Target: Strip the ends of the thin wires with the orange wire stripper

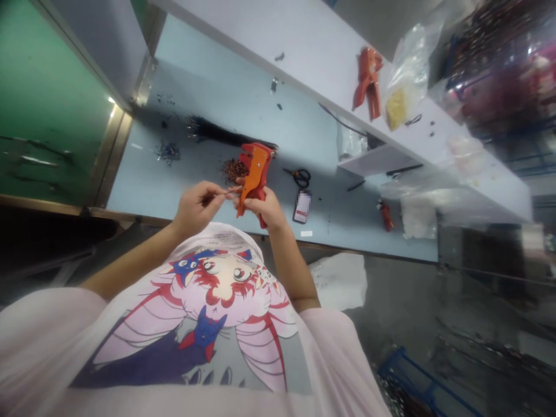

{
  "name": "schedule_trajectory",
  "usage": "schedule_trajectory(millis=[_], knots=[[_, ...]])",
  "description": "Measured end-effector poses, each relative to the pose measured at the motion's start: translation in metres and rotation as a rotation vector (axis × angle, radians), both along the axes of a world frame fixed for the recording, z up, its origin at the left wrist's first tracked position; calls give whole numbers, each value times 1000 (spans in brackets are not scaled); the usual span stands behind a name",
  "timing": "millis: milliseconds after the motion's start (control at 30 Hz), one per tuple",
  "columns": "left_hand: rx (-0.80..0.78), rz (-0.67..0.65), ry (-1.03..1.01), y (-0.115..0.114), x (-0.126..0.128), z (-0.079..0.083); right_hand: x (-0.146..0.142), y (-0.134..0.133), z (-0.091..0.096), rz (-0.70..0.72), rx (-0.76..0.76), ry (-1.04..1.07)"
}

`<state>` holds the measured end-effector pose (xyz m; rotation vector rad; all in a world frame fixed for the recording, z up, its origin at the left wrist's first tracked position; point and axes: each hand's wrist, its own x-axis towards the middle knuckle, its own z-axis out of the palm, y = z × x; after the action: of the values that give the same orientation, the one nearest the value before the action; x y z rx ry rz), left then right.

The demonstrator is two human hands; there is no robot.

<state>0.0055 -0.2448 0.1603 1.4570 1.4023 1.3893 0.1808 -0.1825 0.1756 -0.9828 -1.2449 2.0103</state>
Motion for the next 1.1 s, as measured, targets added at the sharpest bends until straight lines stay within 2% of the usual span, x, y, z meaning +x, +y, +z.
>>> schedule_trajectory(millis=[200,300,433,567,633,767,900,1100], knots=[[-79,115,-31,26,-1,-21,-1,-4,-1,-9,-9,-67],[-101,110,-46,28,-6,-25,2,-8,1,-30,-4,-99],[-50,164,-6,18,-11,-19,10,-14,7,-81,116,-164],[-2,257,31,8,-14,-7,17,-16,7,2,259,-364],[52,291,65,5,-15,-1,19,-19,5,38,279,-415],[189,298,141,0,-14,8,19,-29,7,44,162,-311],[267,299,185,-2,-11,12,18,-39,19,103,17,-148],[329,289,259,-3,-8,15,13,-47,32,183,-63,-26]])
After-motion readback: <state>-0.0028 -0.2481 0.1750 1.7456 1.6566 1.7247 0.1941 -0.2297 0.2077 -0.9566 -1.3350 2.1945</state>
